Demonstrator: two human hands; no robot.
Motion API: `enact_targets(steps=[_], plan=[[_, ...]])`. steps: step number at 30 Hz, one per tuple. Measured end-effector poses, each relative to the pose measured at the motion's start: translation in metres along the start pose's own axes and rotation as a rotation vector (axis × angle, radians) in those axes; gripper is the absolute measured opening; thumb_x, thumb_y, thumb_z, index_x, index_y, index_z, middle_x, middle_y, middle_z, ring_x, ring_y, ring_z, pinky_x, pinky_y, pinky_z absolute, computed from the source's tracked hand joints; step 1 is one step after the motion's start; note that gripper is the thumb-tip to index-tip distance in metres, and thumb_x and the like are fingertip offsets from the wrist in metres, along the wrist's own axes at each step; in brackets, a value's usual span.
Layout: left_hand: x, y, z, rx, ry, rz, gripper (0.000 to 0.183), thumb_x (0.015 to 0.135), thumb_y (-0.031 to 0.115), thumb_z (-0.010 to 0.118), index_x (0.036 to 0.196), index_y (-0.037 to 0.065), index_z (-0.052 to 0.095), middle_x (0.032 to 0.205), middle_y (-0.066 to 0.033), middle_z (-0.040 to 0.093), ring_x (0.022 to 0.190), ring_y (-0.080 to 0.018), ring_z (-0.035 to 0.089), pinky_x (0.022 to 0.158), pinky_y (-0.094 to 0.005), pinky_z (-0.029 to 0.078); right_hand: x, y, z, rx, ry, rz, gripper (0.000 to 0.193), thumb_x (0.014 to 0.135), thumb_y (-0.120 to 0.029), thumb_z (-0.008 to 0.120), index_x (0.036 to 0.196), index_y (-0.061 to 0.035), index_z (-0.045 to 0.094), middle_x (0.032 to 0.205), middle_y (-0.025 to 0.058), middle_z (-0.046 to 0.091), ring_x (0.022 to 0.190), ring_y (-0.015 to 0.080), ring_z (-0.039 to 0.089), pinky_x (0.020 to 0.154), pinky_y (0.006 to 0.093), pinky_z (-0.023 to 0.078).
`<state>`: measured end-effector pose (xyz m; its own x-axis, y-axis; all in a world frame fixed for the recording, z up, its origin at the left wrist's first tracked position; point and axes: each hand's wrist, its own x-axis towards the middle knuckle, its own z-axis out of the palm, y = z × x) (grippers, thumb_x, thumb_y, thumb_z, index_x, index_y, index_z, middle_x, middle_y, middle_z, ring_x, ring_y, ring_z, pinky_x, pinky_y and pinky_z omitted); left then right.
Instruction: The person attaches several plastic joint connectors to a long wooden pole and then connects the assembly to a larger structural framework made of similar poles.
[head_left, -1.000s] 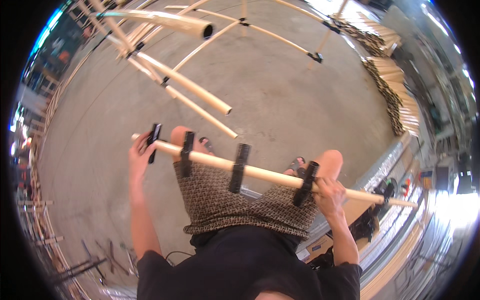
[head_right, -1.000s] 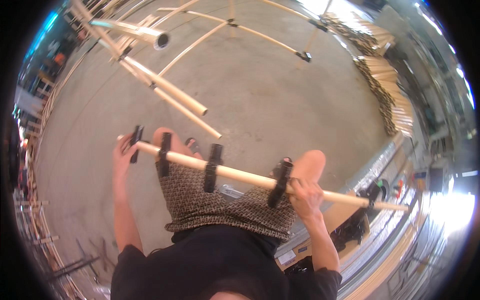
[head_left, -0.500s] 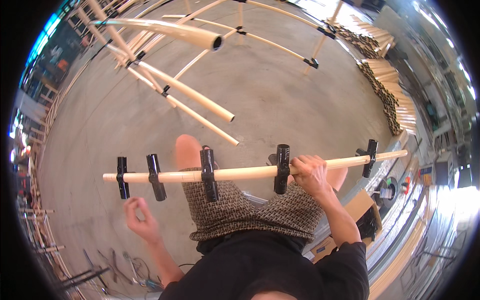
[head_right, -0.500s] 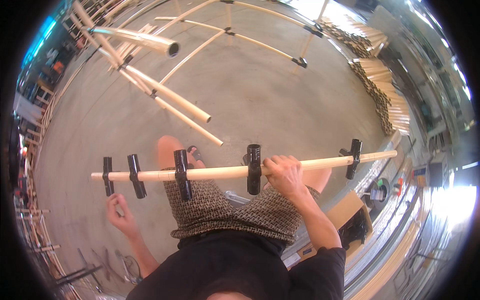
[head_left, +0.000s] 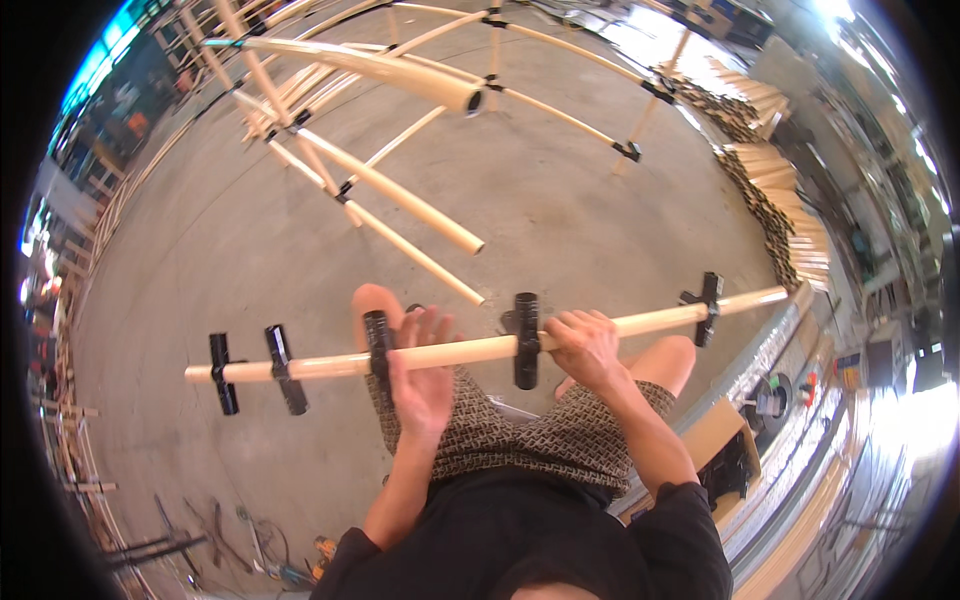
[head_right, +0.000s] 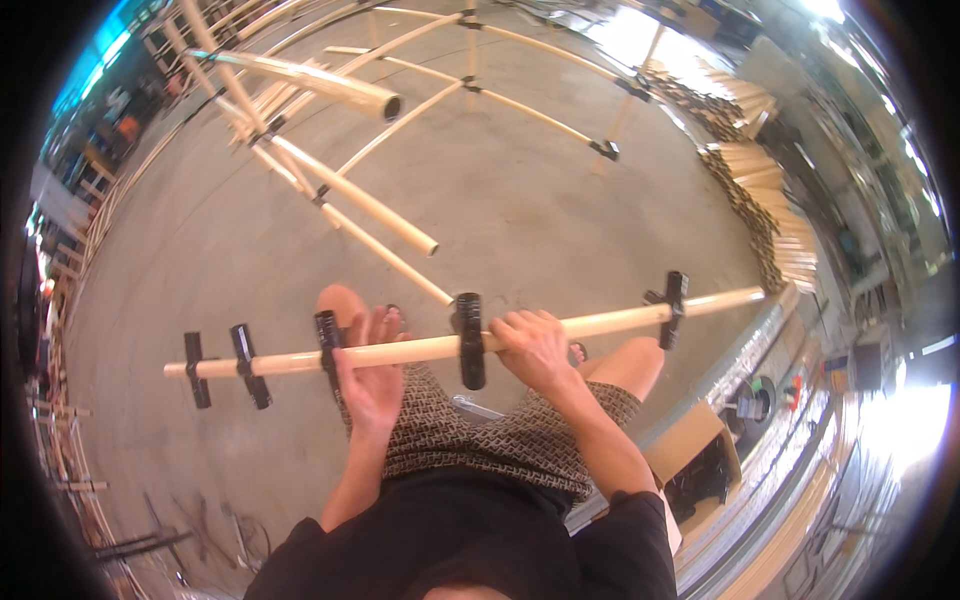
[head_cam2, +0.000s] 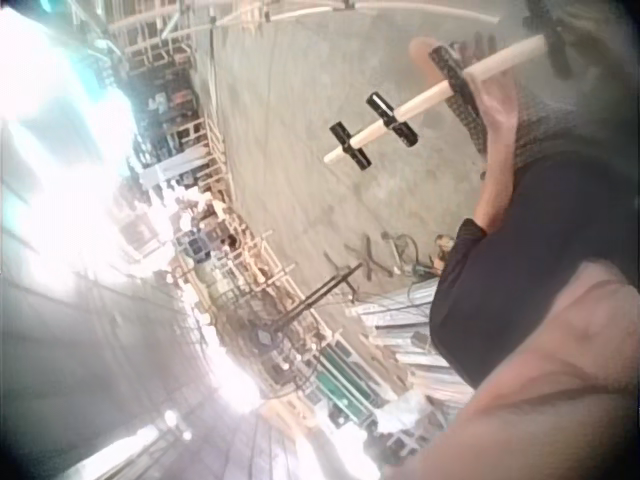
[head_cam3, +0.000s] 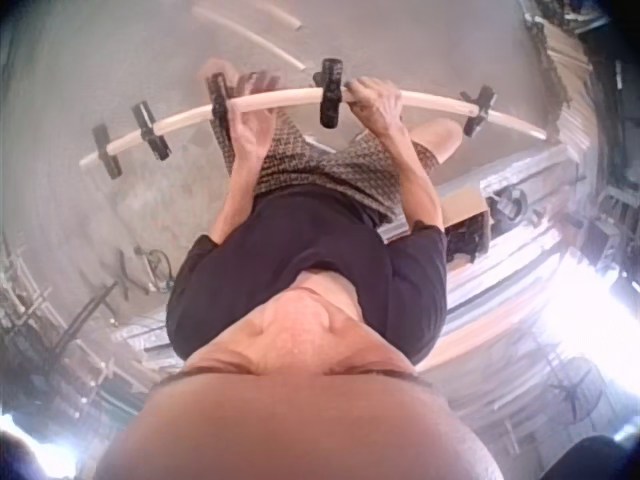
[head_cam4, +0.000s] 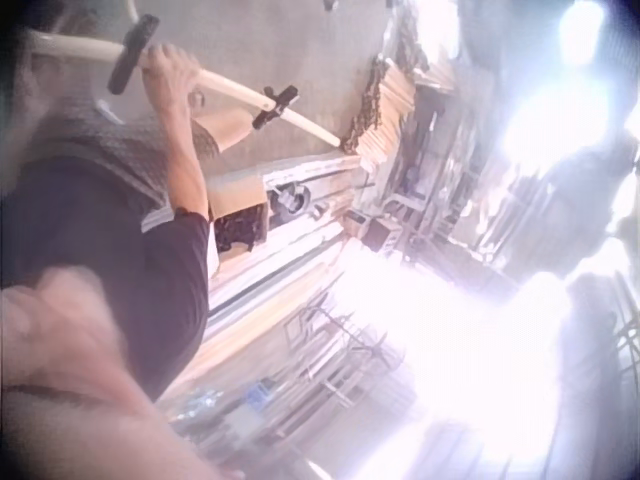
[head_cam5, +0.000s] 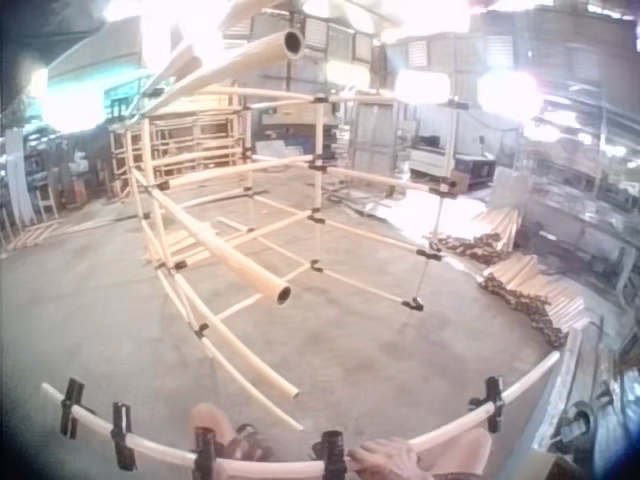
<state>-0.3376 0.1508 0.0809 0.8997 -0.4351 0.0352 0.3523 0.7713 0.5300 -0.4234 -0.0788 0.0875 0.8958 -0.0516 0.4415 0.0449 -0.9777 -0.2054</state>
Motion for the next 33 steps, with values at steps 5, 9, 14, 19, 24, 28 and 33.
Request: enact_targets(steps=[5, 9, 14, 19, 24, 28, 33], plan=[[0.010, 0.024, -0.002, -0.268, 0.127, 0.057, 0.042, 0.098, 0.052, 0.056, 0.101, 0.010, 0.062, 0.084, -0.0031, 0.058, 0.086, -0.0196, 0.055, 0.108, -0.0504, 0.039, 0.018, -0.010, 0.023, 0.115, -0.107, -0.007, 0.019, 0.073, -0.021, 0.075, 0.080, -0.0133, 0.059, 0.074, 0.0015, 0.058, 0.072, 0.0218, 0.064, 0.061, 0.0365, 0.047], [0.023, 0.046, -0.018, -0.348, 0.033, 0.104, 0.042, 0.097, 0.052, 0.058, 0.090, 0.010, 0.059, 0.065, 0.0003, 0.047, 0.066, -0.0158, 0.049, 0.092, -0.0416, 0.047, 0.031, -0.025, 0.024, 0.226, -0.119, -0.058, 0.025, 0.073, -0.024, 0.077, 0.083, -0.0107, 0.058, 0.079, 0.0052, 0.059, 0.078, 0.0266, 0.065, 0.065, 0.0400, 0.049], [0.038, 0.067, -0.002, -0.245, 0.238, 0.203, 0.057, 0.099, 0.056, 0.051, 0.062, 0.014, 0.039, 0.054, 0.0027, 0.035, 0.052, -0.0107, 0.038, 0.069, -0.0277, 0.043, 0.048, -0.034, 0.029, 0.214, -0.177, 0.040, 0.029, 0.073, -0.023, 0.079, 0.091, -0.0087, 0.061, 0.095, 0.0065, 0.062, 0.098, 0.0261, 0.062, 0.082, 0.0422, 0.049], [0.035, 0.083, 0.004, -0.117, 0.332, 0.309, 0.057, 0.101, 0.053, 0.050, 0.061, 0.016, 0.034, 0.054, 0.0028, 0.032, 0.052, -0.0100, 0.035, 0.062, -0.0240, 0.038, 0.017, -0.008, -0.018, 0.310, 0.022, 0.173, 0.039, 0.076, -0.021, 0.080, 0.109, -0.0070, 0.065, 0.113, 0.0115, 0.063, 0.113, 0.0314, 0.058, 0.096, 0.0430, 0.046], [0.040, 0.088, 0.017, 0.085, 0.516, 0.449, 0.054, 0.102, 0.043, 0.056, 0.064, 0.016, 0.028, 0.057, 0.0022, 0.025, 0.053, -0.0110, 0.028, 0.062, -0.0253, 0.038, -0.084, 0.079, -0.092, 0.028, 0.049, 0.518, 0.037, 0.081, -0.021, 0.076, 0.114, -0.0065, 0.065, 0.116, 0.0137, 0.065, 0.117, 0.0340, 0.056, 0.100, 0.0465, 0.043], [0.044, 0.103, -0.009, 0.113, 0.436, 0.445, 0.050, 0.102, 0.042, 0.055, 0.066, 0.015, 0.032, 0.058, 0.0015, 0.027, 0.053, -0.0128, 0.032, 0.066, -0.0273, 0.040, -0.221, 0.155, -0.098, -0.034, 0.207, 1.104, 0.031, 0.085, -0.022, 0.073, 0.109, -0.0045, 0.066, 0.110, 0.0175, 0.066, 0.109, 0.0374, 0.059, 0.093, 0.0444, 0.047], [0.058, 0.126, -0.034, 0.102, 0.391, 0.396, 0.051, 0.101, 0.041, 0.056, 0.064, 0.013, 0.035, 0.056, 0.0011, 0.027, 0.054, -0.0133, 0.031, 0.067, -0.0278, 0.038, -0.419, 0.184, 0.011, 0.001, -0.194, 1.675, 0.054, 0.074, -0.038, 0.081, 0.114, -0.0040, 0.067, 0.114, 0.0210, 0.067, 0.107, 0.0377, 0.064, 0.091, 0.0458, 0.051]])
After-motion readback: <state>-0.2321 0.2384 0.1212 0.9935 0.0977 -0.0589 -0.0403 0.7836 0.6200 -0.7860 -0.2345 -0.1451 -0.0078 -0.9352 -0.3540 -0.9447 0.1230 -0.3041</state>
